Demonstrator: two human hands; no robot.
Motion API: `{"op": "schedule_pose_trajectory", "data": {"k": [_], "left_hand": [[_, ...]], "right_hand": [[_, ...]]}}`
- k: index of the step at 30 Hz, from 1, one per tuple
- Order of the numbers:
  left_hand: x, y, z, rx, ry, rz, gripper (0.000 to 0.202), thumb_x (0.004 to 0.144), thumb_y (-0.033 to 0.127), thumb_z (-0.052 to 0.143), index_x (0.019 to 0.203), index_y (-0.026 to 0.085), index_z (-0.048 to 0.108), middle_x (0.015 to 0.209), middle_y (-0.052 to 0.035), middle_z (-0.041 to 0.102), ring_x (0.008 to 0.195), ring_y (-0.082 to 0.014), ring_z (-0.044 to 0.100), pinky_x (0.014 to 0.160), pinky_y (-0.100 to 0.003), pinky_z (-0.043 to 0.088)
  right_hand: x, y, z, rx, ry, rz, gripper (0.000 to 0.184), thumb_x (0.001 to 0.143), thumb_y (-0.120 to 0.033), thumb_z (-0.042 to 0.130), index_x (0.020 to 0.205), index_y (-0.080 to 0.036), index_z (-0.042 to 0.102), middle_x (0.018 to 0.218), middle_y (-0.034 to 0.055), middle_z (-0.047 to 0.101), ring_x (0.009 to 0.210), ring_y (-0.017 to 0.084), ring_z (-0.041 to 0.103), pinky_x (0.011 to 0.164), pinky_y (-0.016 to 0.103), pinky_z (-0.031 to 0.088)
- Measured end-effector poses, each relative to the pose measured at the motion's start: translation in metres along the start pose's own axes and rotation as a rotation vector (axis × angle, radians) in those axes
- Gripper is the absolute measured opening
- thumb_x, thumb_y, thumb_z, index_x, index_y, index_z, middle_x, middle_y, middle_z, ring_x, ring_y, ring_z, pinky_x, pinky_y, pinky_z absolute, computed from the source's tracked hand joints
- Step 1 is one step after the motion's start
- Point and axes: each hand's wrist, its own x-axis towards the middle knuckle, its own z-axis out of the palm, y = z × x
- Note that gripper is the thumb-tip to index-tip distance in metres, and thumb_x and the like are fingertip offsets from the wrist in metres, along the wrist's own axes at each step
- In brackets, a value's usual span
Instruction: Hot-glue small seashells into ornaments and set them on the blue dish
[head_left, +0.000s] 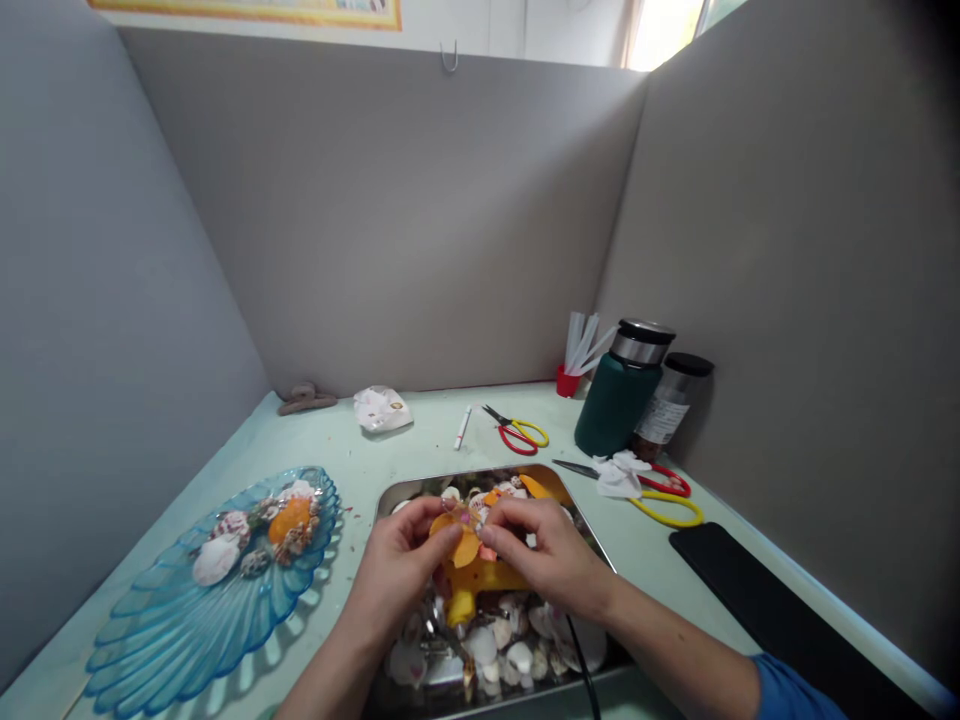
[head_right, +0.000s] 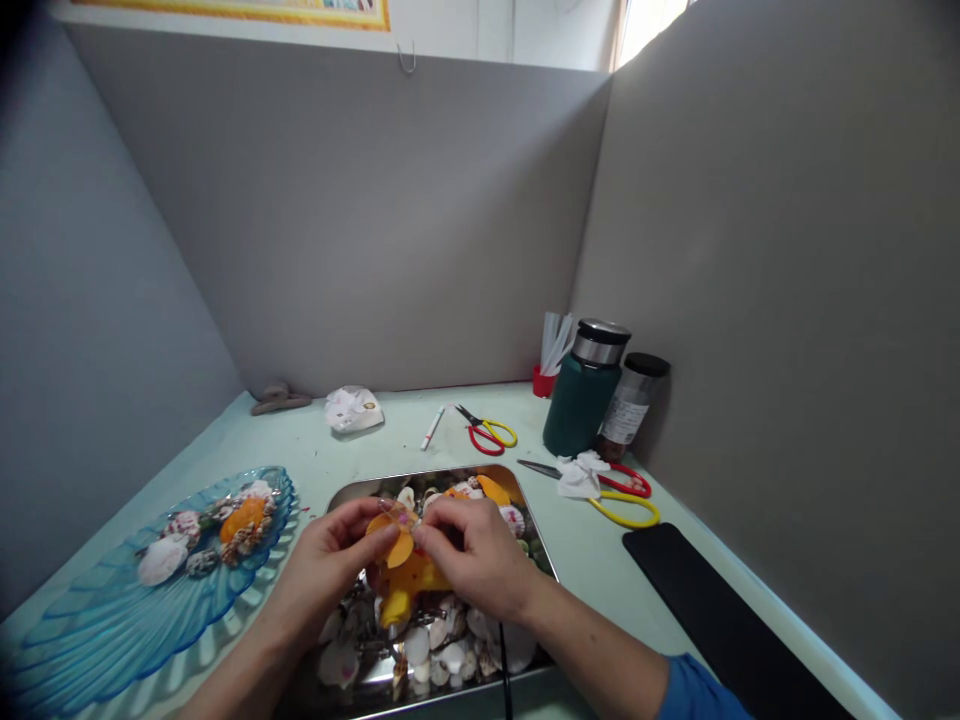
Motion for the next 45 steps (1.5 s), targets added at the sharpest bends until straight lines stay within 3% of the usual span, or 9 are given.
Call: {"op": "schedule_pose_trajectory", "data": {"k": [5, 16, 31, 45], "left_hand": [[-0.0001, 0.0011, -0.001, 0.01, 0.002, 0.004, 0.029, 0.068, 0.036, 0.073, 0.087, 0.014, 0.067, 0.062, 0.0003, 0.065, 0.047, -0.0085, 0.05, 0.041, -0.017, 0.043], [-0.0024, 0.0052, -0.0023, -0.055, -0.032, -0.039, 0.035, 0.066, 0.039, 0.075, 0.091, 0.014, 0.072, 0.072, -0.0044, 0.07, 0.056, -0.012, 0.056, 0.045, -0.018, 0.046], [-0.0044, 0.0063, -0.0057, -0.03, -0.084, 0.034, 0.022, 0.072, 0.035, 0.07, 0.085, 0.017, 0.072, 0.075, -0.0037, 0.071, 0.063, -0.0127, 0.059, 0.054, -0.019, 0.048], [-0.0052, 0.0081, -0.0069, 0.014, -0.047, 0.088, 0.02, 0.071, 0.034, 0.071, 0.083, 0.018, 0.074, 0.079, -0.0052, 0.074, 0.072, -0.0174, 0.064, 0.063, -0.023, 0.05]], "right_hand": [[0.0005, 0.0005, -0.001, 0.018, -0.001, 0.071, 0.023, 0.086, -0.021, 0.053, 0.065, -0.016, 0.062, 0.063, -0.0016, 0.058, 0.058, 0.011, 0.048, 0.054, 0.022, 0.033], [0.0015, -0.0023, -0.0015, 0.049, 0.02, 0.109, 0.023, 0.083, -0.021, 0.053, 0.063, -0.014, 0.063, 0.058, -0.0029, 0.049, 0.055, 0.01, 0.042, 0.051, 0.021, 0.03], [-0.0006, -0.0024, -0.0004, 0.053, 0.036, 0.04, 0.021, 0.08, -0.017, 0.054, 0.062, -0.014, 0.063, 0.057, -0.0029, 0.049, 0.055, 0.01, 0.044, 0.052, 0.021, 0.032], [-0.001, -0.0071, -0.0006, 0.048, 0.067, -0.026, 0.022, 0.08, -0.019, 0.053, 0.061, -0.015, 0.062, 0.057, -0.0018, 0.052, 0.056, 0.011, 0.047, 0.054, 0.022, 0.035]]}}
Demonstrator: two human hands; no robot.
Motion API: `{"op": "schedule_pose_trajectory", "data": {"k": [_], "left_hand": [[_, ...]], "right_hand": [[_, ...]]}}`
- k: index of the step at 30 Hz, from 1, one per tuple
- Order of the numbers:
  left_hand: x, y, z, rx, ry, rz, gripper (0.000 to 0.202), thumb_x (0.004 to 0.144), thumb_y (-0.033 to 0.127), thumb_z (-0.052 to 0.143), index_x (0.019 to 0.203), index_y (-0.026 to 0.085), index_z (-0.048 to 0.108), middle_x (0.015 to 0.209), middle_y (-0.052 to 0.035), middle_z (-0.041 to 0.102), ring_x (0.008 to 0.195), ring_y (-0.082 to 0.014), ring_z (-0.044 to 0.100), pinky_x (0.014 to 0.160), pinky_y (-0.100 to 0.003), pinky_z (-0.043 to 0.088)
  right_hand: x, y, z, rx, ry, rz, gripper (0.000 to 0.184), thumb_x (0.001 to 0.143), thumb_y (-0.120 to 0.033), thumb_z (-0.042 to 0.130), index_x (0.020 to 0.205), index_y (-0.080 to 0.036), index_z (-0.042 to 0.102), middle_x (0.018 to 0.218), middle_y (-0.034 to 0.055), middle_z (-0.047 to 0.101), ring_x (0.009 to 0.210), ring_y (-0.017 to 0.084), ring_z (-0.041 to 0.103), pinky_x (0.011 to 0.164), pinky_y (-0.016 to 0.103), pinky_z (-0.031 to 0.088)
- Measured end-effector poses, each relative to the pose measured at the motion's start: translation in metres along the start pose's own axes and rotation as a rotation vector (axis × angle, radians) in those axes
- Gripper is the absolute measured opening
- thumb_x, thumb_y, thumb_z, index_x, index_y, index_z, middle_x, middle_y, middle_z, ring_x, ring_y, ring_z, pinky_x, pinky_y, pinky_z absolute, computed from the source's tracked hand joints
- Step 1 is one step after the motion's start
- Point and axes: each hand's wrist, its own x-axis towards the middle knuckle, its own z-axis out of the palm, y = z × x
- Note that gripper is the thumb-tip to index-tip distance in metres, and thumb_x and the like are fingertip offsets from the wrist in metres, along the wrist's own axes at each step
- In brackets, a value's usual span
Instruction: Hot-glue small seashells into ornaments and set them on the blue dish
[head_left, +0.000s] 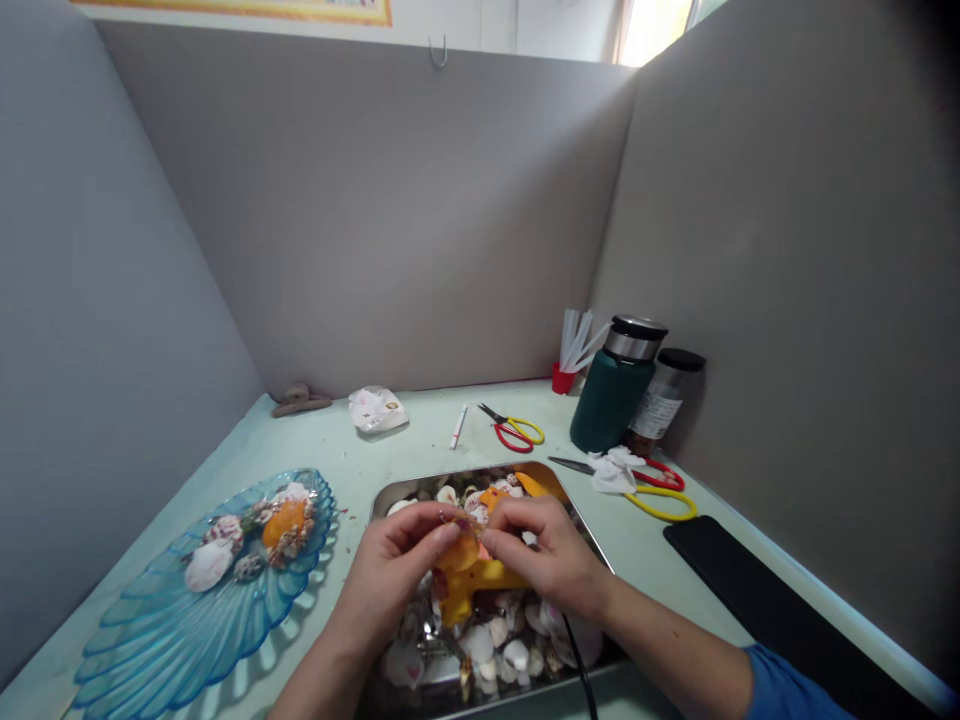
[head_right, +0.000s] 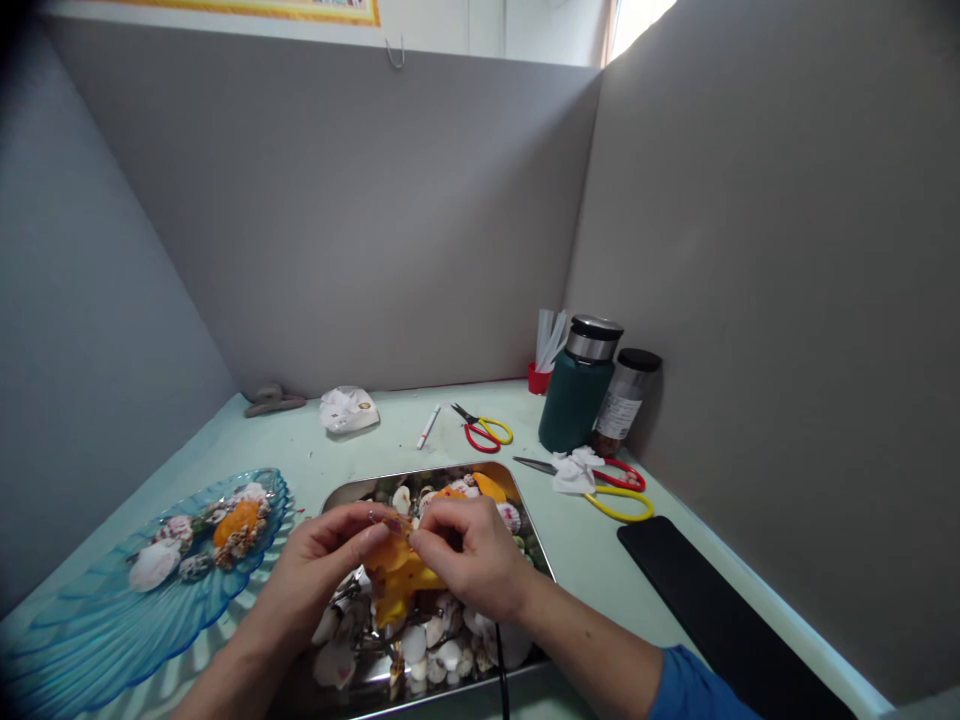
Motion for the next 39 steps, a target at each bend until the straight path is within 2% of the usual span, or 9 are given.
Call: {"op": "schedule_pose_trajectory", "data": {"k": [7, 12, 17, 23, 29, 39], "left_hand": [[0.0, -0.001, 0.002, -0.019, 0.018, -0.017, 0.019, 0.069, 0.032, 0.072, 0.083, 0.018, 0.073, 0.082, -0.005, 0.074, 0.073, -0.0167, 0.064, 0.064, -0.022, 0.051], [-0.001, -0.002, 0.003, -0.032, -0.004, -0.045, 0.025, 0.068, 0.033, 0.073, 0.088, 0.017, 0.072, 0.083, -0.0055, 0.073, 0.068, -0.0157, 0.062, 0.055, -0.021, 0.049], [-0.002, 0.002, 0.005, -0.04, -0.025, -0.037, 0.022, 0.071, 0.035, 0.071, 0.083, 0.017, 0.067, 0.076, -0.0032, 0.068, 0.065, -0.0137, 0.059, 0.054, -0.02, 0.048], [-0.002, -0.001, 0.004, -0.096, -0.086, -0.096, 0.035, 0.074, 0.038, 0.068, 0.102, 0.018, 0.064, 0.086, -0.0051, 0.068, 0.058, -0.0135, 0.06, 0.049, -0.024, 0.05], [-0.001, -0.005, 0.002, -0.12, -0.133, -0.101, 0.025, 0.077, 0.035, 0.067, 0.096, 0.019, 0.065, 0.093, -0.0048, 0.067, 0.057, -0.0116, 0.061, 0.052, -0.023, 0.05], [-0.001, -0.008, 0.0, -0.111, -0.124, -0.089, 0.021, 0.077, 0.034, 0.067, 0.091, 0.019, 0.066, 0.079, -0.0021, 0.068, 0.054, -0.0122, 0.061, 0.051, -0.023, 0.049]], "right_hand": [[0.0, 0.002, -0.002, 0.01, -0.009, 0.004, 0.024, 0.081, -0.021, 0.052, 0.061, -0.015, 0.062, 0.057, -0.0014, 0.052, 0.057, 0.011, 0.047, 0.054, 0.023, 0.034], [0.0, 0.002, -0.003, 0.0, -0.01, 0.02, 0.024, 0.082, -0.021, 0.052, 0.061, -0.015, 0.062, 0.057, -0.0016, 0.052, 0.056, 0.011, 0.047, 0.053, 0.023, 0.033], [-0.001, 0.001, -0.001, -0.028, -0.014, -0.045, 0.025, 0.082, -0.021, 0.051, 0.061, -0.015, 0.062, 0.057, -0.0009, 0.054, 0.056, 0.012, 0.048, 0.055, 0.023, 0.035], [0.0, 0.001, -0.002, -0.046, -0.032, -0.065, 0.026, 0.085, -0.022, 0.051, 0.063, -0.016, 0.062, 0.06, 0.0002, 0.058, 0.06, 0.013, 0.052, 0.058, 0.024, 0.037], [0.0, 0.002, -0.002, -0.02, -0.037, -0.061, 0.025, 0.085, -0.023, 0.051, 0.064, -0.016, 0.062, 0.061, 0.0008, 0.059, 0.06, 0.013, 0.053, 0.058, 0.024, 0.038], [-0.002, 0.002, -0.002, -0.014, -0.04, -0.073, 0.025, 0.085, -0.025, 0.052, 0.065, -0.016, 0.062, 0.06, 0.0001, 0.057, 0.058, 0.013, 0.05, 0.056, 0.024, 0.037]]}}
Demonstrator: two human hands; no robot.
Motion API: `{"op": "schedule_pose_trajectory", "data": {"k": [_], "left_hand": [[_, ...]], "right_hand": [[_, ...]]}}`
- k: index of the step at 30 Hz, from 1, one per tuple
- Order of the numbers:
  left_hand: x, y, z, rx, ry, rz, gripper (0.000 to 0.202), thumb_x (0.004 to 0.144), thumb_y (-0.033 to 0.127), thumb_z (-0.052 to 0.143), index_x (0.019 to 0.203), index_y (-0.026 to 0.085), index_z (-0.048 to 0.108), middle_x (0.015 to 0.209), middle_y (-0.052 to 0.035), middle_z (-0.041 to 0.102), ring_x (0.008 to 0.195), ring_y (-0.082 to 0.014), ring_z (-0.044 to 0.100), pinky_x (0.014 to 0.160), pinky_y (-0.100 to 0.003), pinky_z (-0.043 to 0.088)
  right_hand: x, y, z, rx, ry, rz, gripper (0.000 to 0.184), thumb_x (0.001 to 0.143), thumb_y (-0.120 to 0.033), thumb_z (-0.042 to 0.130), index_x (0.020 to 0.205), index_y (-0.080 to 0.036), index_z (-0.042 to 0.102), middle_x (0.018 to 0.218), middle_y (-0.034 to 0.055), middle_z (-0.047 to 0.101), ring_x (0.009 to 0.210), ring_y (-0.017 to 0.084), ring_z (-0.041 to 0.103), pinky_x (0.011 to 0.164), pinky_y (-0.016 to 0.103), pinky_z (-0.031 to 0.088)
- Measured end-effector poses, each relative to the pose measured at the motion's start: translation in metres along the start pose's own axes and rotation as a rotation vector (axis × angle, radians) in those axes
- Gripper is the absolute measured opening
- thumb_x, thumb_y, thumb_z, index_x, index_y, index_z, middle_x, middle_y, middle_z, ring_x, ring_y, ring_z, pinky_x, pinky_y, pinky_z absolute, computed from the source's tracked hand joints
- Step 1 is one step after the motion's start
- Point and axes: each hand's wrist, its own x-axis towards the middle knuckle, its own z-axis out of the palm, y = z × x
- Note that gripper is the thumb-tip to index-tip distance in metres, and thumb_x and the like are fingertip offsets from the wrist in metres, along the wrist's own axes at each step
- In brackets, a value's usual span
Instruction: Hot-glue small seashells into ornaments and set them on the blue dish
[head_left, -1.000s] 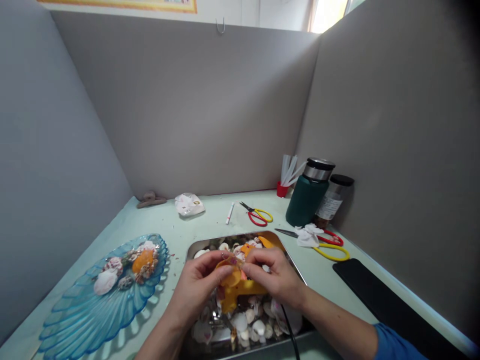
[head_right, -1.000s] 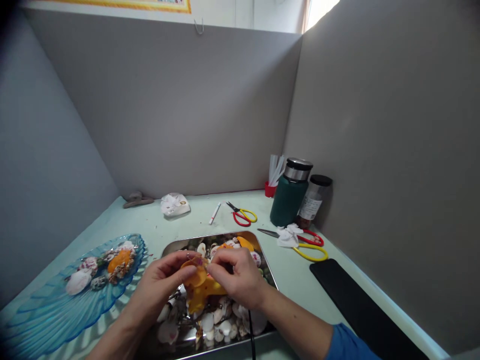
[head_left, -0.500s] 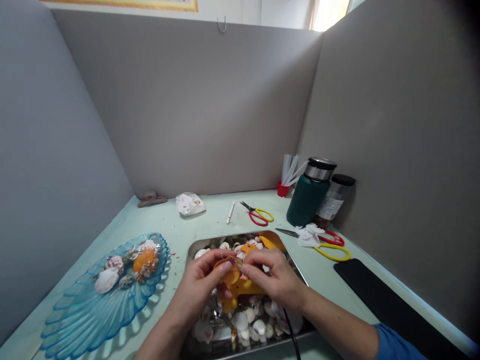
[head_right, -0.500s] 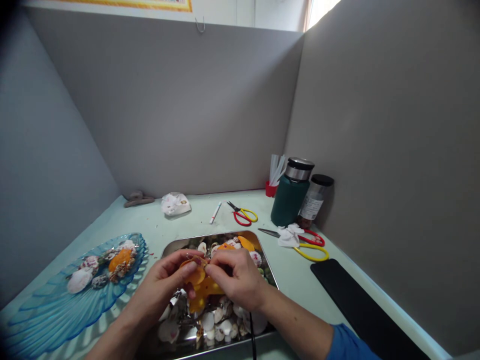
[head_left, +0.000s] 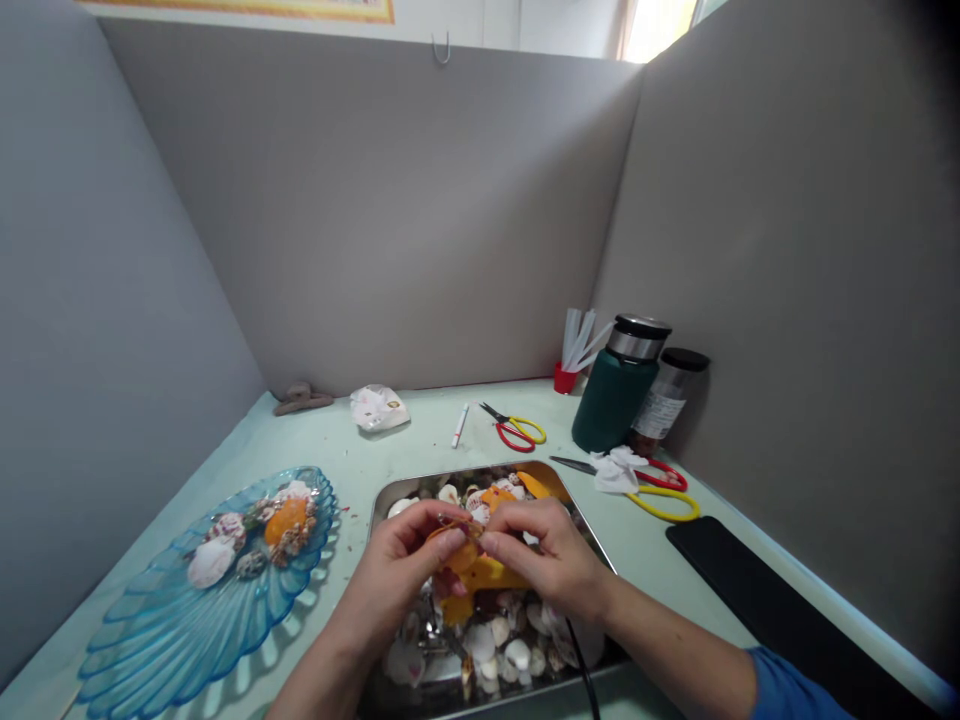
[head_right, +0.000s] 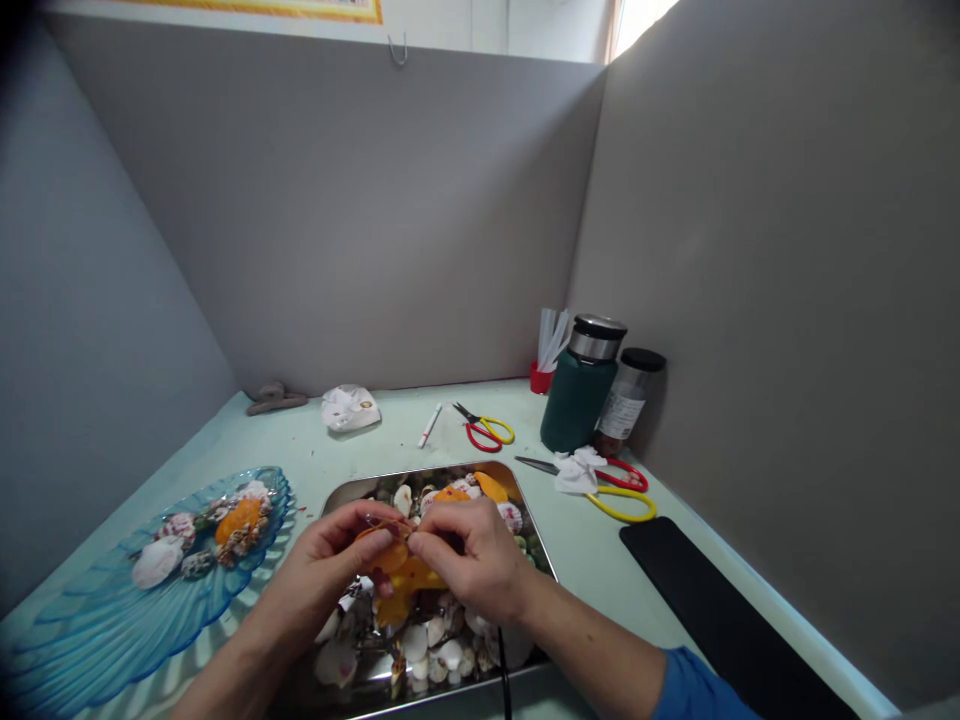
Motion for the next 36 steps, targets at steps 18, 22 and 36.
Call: {"op": "schedule_pose_trajectory", "data": {"k": [18, 22, 36], "left_hand": [[-0.0006, 0.0063, 0.0042, -0.008, -0.012, -0.006, 0.027, 0.074, 0.035, 0.07, 0.094, 0.018, 0.066, 0.086, -0.0038, 0.066, 0.069, -0.015, 0.061, 0.056, -0.024, 0.053], [-0.0018, 0.0078, 0.0063, -0.046, 0.019, 0.0, 0.029, 0.08, 0.043, 0.061, 0.096, 0.018, 0.064, 0.085, -0.0042, 0.064, 0.071, -0.0165, 0.059, 0.053, -0.024, 0.053], [0.0008, 0.0032, 0.0033, -0.085, -0.012, 0.034, 0.022, 0.084, 0.039, 0.057, 0.082, 0.017, 0.061, 0.078, -0.0011, 0.063, 0.066, -0.0137, 0.058, 0.049, -0.023, 0.053]], "right_hand": [[0.0011, -0.0004, 0.0006, -0.033, 0.02, 0.003, 0.023, 0.082, -0.019, 0.051, 0.061, -0.016, 0.06, 0.056, -0.0006, 0.053, 0.055, 0.012, 0.048, 0.055, 0.024, 0.035], [0.0016, 0.0017, 0.0005, -0.047, 0.015, 0.005, 0.023, 0.083, -0.018, 0.051, 0.062, -0.015, 0.06, 0.057, -0.0007, 0.053, 0.055, 0.012, 0.047, 0.055, 0.023, 0.034], [-0.0018, 0.0062, -0.0003, -0.035, -0.025, -0.014, 0.025, 0.087, -0.025, 0.05, 0.064, -0.017, 0.056, 0.061, -0.0014, 0.054, 0.058, 0.012, 0.05, 0.057, 0.023, 0.035]]}}
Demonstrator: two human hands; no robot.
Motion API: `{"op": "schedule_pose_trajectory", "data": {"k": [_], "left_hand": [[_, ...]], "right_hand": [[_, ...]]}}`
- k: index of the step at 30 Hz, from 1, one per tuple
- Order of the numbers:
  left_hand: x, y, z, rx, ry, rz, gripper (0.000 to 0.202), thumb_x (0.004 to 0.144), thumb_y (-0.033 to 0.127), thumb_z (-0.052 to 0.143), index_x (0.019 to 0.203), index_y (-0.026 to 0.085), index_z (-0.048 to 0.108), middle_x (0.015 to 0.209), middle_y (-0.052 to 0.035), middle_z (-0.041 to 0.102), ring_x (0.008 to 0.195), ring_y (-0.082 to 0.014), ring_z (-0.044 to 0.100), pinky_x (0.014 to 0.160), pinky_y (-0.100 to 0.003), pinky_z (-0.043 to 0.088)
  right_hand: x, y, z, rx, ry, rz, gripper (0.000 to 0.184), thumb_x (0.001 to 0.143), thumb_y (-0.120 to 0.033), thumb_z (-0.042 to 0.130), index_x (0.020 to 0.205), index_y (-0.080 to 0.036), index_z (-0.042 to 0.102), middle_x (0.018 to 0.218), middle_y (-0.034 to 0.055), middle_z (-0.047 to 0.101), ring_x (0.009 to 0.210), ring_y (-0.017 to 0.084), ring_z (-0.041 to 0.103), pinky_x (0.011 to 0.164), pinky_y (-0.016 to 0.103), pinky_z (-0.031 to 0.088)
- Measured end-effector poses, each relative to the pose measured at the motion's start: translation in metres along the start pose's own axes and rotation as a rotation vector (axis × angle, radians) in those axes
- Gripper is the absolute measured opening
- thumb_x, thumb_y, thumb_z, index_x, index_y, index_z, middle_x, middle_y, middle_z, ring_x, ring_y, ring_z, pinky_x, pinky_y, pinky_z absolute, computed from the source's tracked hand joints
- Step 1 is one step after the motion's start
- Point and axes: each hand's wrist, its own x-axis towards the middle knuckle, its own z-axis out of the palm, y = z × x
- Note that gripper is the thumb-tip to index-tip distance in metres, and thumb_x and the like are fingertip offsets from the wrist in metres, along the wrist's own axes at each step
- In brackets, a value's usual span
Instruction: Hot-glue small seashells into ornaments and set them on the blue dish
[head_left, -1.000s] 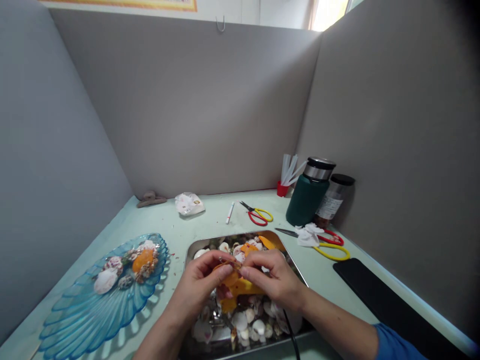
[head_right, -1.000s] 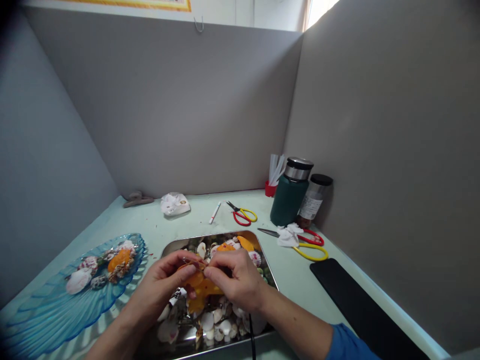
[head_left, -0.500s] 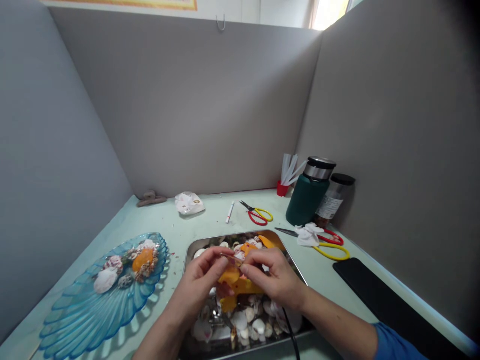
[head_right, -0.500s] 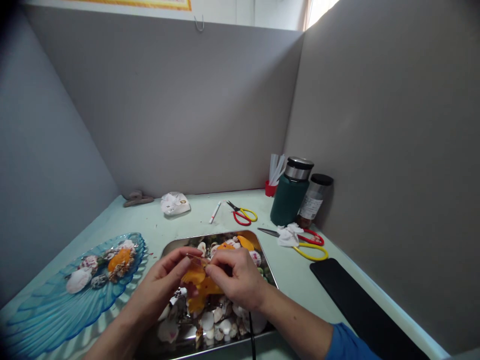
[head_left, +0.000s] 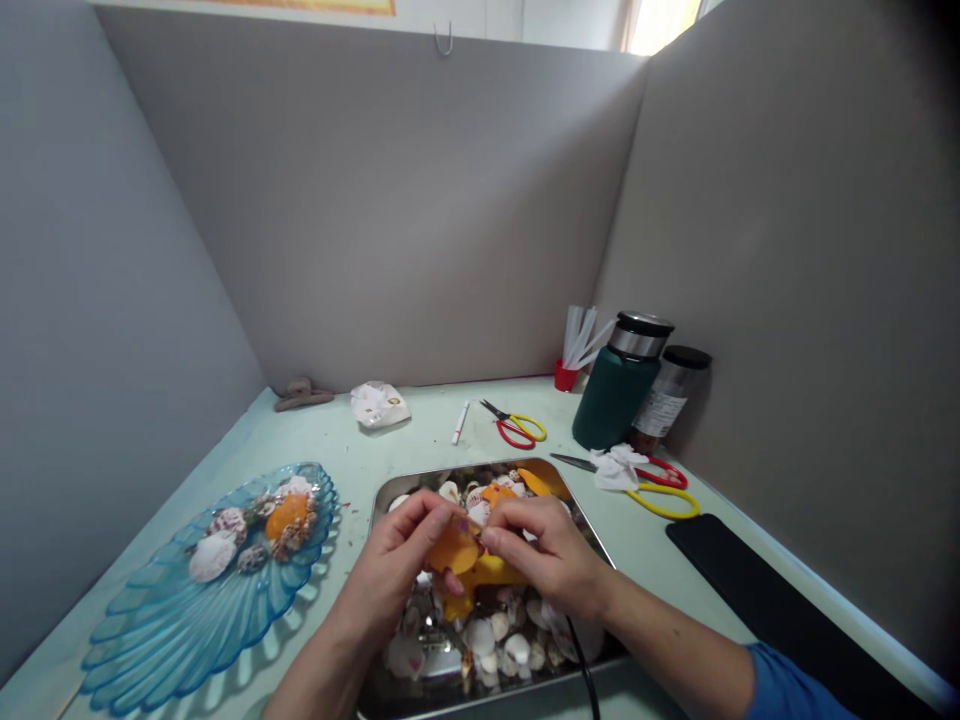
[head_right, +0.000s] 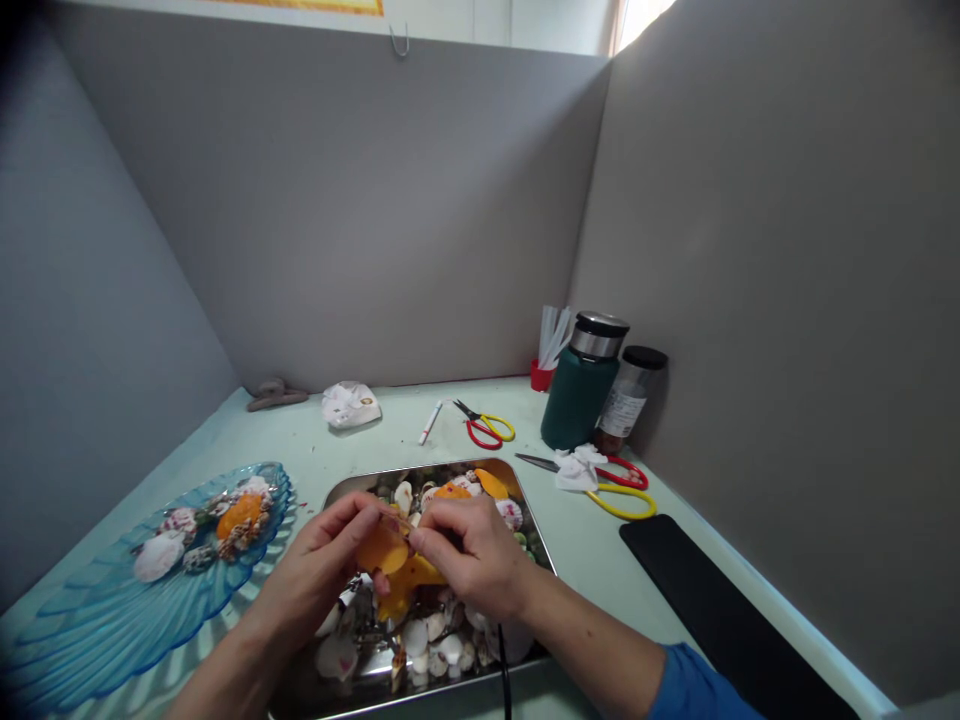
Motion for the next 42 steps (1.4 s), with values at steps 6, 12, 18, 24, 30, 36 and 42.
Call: {"op": "schedule_pose_trajectory", "data": {"k": [6, 12, 18, 24, 30, 36, 42], "left_hand": [[-0.0013, -0.0011, -0.0002, 0.004, -0.002, -0.002, 0.023, 0.084, 0.039, 0.057, 0.08, 0.017, 0.06, 0.076, -0.0015, 0.064, 0.065, -0.0136, 0.058, 0.049, -0.022, 0.053], [-0.001, -0.0006, -0.0002, 0.006, -0.001, -0.001, 0.022, 0.084, 0.038, 0.058, 0.081, 0.017, 0.061, 0.075, -0.0014, 0.064, 0.065, -0.0137, 0.058, 0.048, -0.022, 0.053], [-0.002, -0.0011, -0.0007, 0.0, 0.012, -0.002, 0.023, 0.083, 0.039, 0.059, 0.081, 0.016, 0.062, 0.076, -0.0019, 0.064, 0.063, -0.0134, 0.058, 0.048, -0.022, 0.052], [-0.0006, 0.0009, 0.0006, 0.011, 0.034, -0.045, 0.024, 0.081, 0.039, 0.061, 0.091, 0.018, 0.062, 0.082, -0.0025, 0.065, 0.068, -0.0142, 0.06, 0.053, -0.023, 0.053], [0.001, -0.0006, -0.0016, -0.005, 0.067, -0.02, 0.023, 0.08, 0.036, 0.065, 0.094, 0.019, 0.062, 0.085, -0.0025, 0.067, 0.074, -0.0138, 0.061, 0.063, -0.022, 0.052], [0.0002, 0.0017, 0.0001, 0.011, 0.102, 0.012, 0.024, 0.079, 0.037, 0.064, 0.094, 0.018, 0.062, 0.085, -0.0026, 0.068, 0.074, -0.0132, 0.061, 0.064, -0.02, 0.049], [-0.0018, 0.0063, 0.0044, 0.131, 0.089, 0.008, 0.03, 0.075, 0.039, 0.068, 0.097, 0.019, 0.067, 0.091, -0.0052, 0.07, 0.081, -0.0184, 0.062, 0.068, -0.025, 0.051]], "right_hand": [[-0.0004, -0.0001, -0.0009, 0.002, -0.017, -0.004, 0.024, 0.087, -0.025, 0.049, 0.066, -0.016, 0.057, 0.061, -0.0007, 0.054, 0.058, 0.012, 0.049, 0.057, 0.023, 0.035], [-0.0006, 0.0018, -0.001, -0.01, -0.021, 0.0, 0.025, 0.087, -0.025, 0.049, 0.066, -0.016, 0.058, 0.06, -0.0012, 0.053, 0.057, 0.012, 0.049, 0.056, 0.023, 0.034], [0.0015, -0.0003, -0.0009, -0.036, -0.004, -0.021, 0.025, 0.088, -0.024, 0.048, 0.066, -0.016, 0.058, 0.061, -0.0006, 0.054, 0.058, 0.012, 0.049, 0.057, 0.024, 0.035], [0.0024, 0.0014, -0.0009, -0.124, 0.047, -0.018, 0.026, 0.089, -0.023, 0.048, 0.067, -0.015, 0.06, 0.06, 0.0001, 0.054, 0.055, 0.012, 0.047, 0.055, 0.024, 0.033], [0.0028, 0.0048, -0.0003, -0.131, 0.087, -0.038, 0.026, 0.089, -0.028, 0.052, 0.068, -0.015, 0.059, 0.059, -0.0015, 0.052, 0.053, 0.01, 0.044, 0.053, 0.023, 0.032], [0.0002, 0.0067, 0.0052, -0.204, -0.003, -0.118, 0.027, 0.086, -0.026, 0.057, 0.061, -0.017, 0.051, 0.056, -0.004, 0.045, 0.052, 0.01, 0.041, 0.052, 0.023, 0.029], [0.0008, 0.003, 0.0051, -0.211, 0.039, -0.099, 0.029, 0.087, -0.018, 0.045, 0.058, -0.018, 0.046, 0.054, -0.0032, 0.042, 0.05, 0.01, 0.039, 0.051, 0.024, 0.028]]}}
